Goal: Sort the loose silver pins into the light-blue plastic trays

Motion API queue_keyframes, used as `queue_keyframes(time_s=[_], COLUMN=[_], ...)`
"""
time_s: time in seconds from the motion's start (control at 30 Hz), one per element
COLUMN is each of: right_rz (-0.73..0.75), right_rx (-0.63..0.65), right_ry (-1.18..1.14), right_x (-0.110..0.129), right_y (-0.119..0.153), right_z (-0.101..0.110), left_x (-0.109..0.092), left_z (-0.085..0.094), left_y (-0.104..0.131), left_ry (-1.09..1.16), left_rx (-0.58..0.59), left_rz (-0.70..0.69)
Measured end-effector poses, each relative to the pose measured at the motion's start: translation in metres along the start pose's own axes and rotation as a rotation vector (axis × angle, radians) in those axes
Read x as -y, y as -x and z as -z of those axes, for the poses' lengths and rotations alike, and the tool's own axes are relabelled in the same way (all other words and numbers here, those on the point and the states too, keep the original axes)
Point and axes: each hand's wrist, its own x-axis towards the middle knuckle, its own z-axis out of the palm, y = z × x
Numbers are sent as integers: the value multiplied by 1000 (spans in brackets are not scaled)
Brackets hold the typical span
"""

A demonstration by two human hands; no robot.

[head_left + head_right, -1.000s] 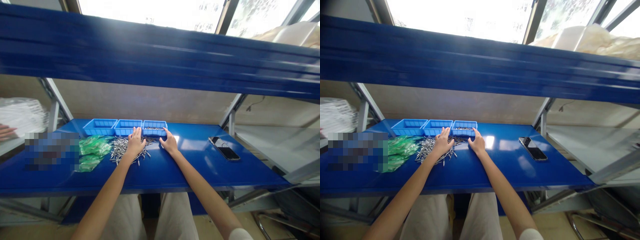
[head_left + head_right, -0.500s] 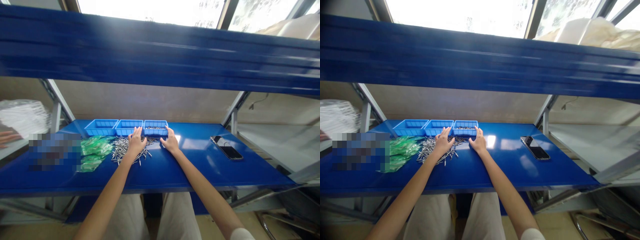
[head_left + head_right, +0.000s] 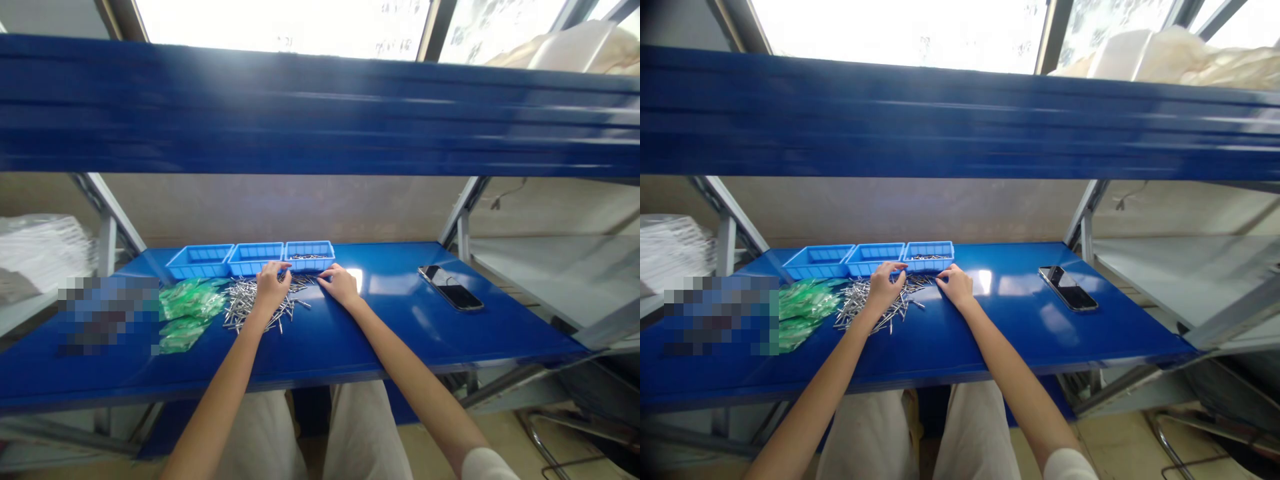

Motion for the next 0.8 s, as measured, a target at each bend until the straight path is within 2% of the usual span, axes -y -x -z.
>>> queue_keyframes(time_s=[0.17,0.27,0.37,0.53,0.7,0.8], right_rz=[-26,-17,29,173,166,174], right_rx=[26,-16,-71,-37,-94,-79], right_ry=[28,-23,-159,-318,-466,-549], right_x=[3,4,8,20,22,21], right_y=[0,0,0,2,1,1], right_z=[2,2,2,3,2,1], left_x=[-3,-4,-4,-7,-8,-8], left_z=[-5,-8,-8,-5,-5,-7], left_y=[4,6,6,5,5,6], left_ry=[-20,-30,-32,-29,10,14], left_rx=[133,176,157,134,98,154], left_rz=[-147,-195,-195,-185,-151,-151])
